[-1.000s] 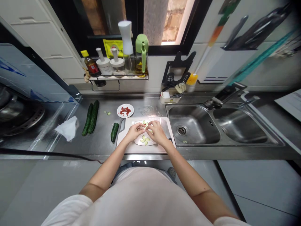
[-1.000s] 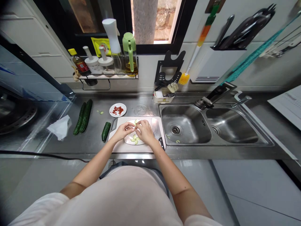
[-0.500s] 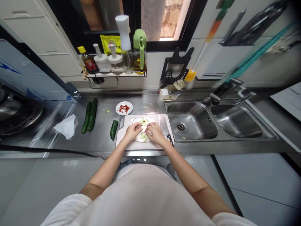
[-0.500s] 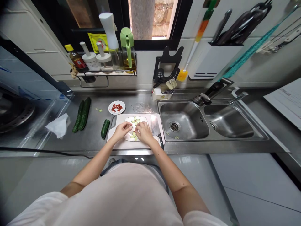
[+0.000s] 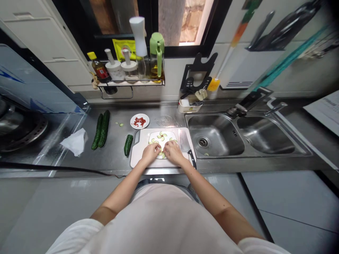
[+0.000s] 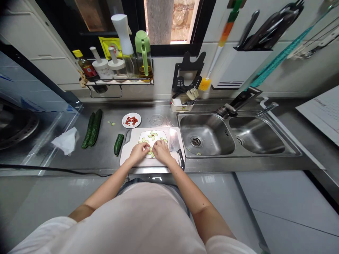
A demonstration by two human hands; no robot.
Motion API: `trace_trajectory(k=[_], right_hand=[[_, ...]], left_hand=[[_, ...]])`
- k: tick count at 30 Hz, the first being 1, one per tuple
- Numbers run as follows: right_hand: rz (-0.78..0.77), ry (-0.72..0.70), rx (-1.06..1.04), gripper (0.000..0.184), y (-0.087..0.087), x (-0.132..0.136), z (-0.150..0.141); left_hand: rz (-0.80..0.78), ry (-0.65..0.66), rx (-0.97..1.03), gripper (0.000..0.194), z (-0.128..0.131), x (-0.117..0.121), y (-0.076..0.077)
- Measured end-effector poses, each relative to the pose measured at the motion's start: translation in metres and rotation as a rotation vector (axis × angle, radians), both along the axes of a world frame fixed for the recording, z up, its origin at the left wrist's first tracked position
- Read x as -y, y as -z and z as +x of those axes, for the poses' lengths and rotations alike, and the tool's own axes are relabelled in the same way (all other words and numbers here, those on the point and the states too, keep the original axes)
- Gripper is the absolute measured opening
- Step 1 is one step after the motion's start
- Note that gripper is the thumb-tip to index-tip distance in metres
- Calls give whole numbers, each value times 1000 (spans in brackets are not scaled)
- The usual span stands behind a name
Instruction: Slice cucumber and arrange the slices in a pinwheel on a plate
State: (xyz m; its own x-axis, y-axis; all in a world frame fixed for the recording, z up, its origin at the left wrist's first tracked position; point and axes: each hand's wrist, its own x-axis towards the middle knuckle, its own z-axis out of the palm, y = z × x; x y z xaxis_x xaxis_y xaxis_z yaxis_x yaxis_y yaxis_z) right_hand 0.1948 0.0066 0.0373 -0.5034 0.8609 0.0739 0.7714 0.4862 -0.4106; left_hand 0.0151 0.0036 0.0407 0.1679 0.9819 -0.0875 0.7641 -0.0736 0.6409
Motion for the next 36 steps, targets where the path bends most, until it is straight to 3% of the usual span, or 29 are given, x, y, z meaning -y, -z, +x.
trace_trajectory(k=[9,23,36], right_hand=[[-18,-3,54,14,4,-1,-3],[-34,-2,44,15,7,-2,-5],[-19,41,2,13,8,-4,3]], left_hand=[[-57,-2,-97,15,8,2,10],[-71,1,-153,16,12,1,11],[-30,9,-87,14,7,-1,13]])
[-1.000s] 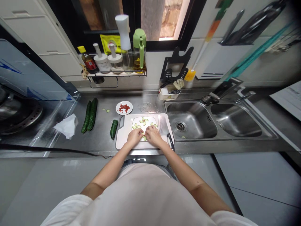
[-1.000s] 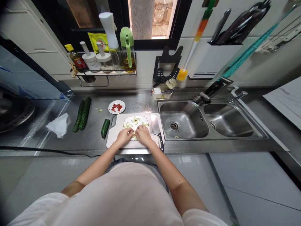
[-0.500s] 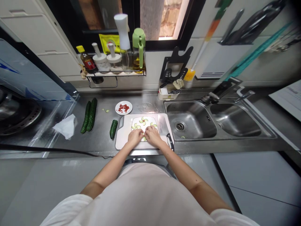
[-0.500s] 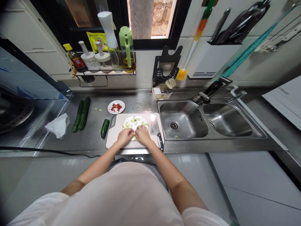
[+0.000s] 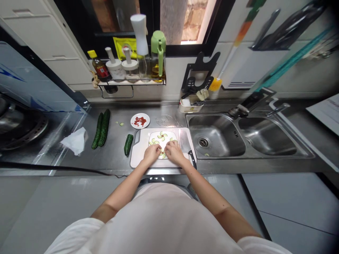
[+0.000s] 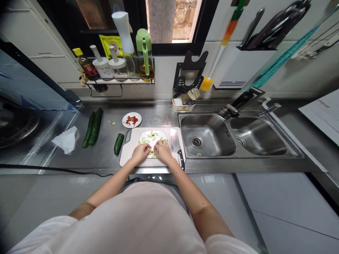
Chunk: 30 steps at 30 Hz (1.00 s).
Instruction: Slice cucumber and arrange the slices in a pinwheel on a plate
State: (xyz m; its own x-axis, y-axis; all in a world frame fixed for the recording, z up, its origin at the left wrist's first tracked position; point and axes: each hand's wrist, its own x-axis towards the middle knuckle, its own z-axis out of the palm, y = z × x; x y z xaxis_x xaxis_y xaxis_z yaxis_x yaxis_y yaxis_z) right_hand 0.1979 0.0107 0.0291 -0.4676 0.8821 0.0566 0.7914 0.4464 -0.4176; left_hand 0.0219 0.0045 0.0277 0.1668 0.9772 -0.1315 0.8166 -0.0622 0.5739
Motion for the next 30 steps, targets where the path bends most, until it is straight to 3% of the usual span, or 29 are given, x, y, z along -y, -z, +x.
trace_trajectory(k=[30], right_hand=[[40,5,76,11,7,5,-9]], left_hand=[[-3,-5,-44,15,8,5,-3]])
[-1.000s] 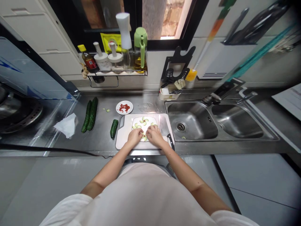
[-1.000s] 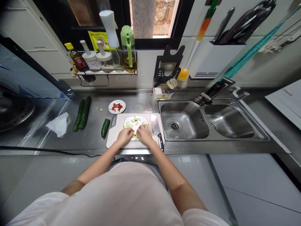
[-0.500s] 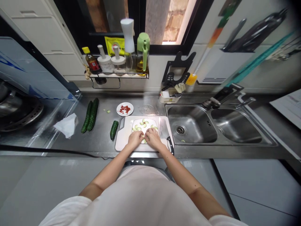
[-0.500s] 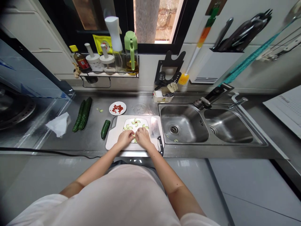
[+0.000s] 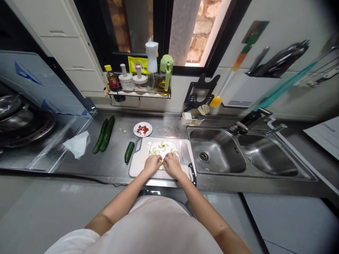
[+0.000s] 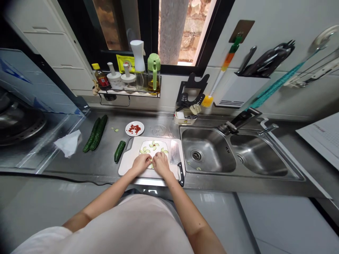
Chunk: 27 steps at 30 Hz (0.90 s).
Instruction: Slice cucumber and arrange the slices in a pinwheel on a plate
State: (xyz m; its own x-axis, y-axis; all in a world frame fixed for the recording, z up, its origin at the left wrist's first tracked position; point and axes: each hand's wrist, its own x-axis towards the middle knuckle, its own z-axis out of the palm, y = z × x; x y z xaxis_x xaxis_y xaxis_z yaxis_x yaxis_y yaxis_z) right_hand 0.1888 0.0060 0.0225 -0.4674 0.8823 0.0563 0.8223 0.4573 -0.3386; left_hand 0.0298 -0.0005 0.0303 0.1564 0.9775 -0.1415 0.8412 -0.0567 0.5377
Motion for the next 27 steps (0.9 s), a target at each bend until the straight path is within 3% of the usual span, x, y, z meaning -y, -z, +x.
trace_trajectory(k=[11,17,21,27], right_hand=[[53,129,-181,12,-8,10,8],[74,190,-272,16,-8,19,17],[87,224,-277,16,-6,19,21],[112,235,-260,16,-8,18,25]], left_hand=[[64,-70,197,12,-15,-7,4],[135,-345,343,16,-47,-40,8],[169,-561,279,20,-69,-68,3],[129,-734,155,21,-93,-109,2]])
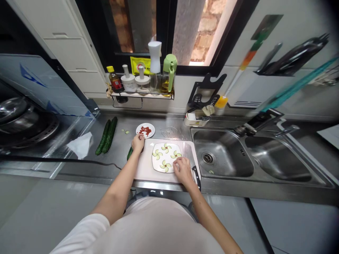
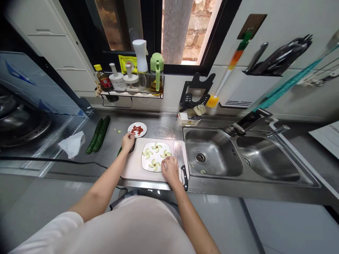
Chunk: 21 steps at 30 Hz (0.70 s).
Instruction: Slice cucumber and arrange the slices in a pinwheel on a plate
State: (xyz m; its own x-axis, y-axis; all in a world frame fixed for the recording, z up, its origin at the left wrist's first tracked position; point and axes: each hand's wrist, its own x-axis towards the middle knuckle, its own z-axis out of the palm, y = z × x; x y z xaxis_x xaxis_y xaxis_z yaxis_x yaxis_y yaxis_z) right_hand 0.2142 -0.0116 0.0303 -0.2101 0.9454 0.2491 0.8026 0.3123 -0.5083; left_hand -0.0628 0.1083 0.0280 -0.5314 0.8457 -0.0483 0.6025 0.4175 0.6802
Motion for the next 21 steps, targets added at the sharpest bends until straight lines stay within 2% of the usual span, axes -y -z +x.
trace_trajectory(k=[4,9,16,21], right_hand=[[-1,10,3,16,-1,0,3],[0,11,-11,16,0,-4,5],[3,-29,-37,16,-6,2,-3],[-7,-60,-49,15,-8,9,-15]], left_hand=[[-43,-18,-81,23,-15,-26,3],[-133,69,-227,24,-26,-49,5],[-220,226,-406,25,-30,-62,7],[-266,285,-488,30,-26,-69,9]])
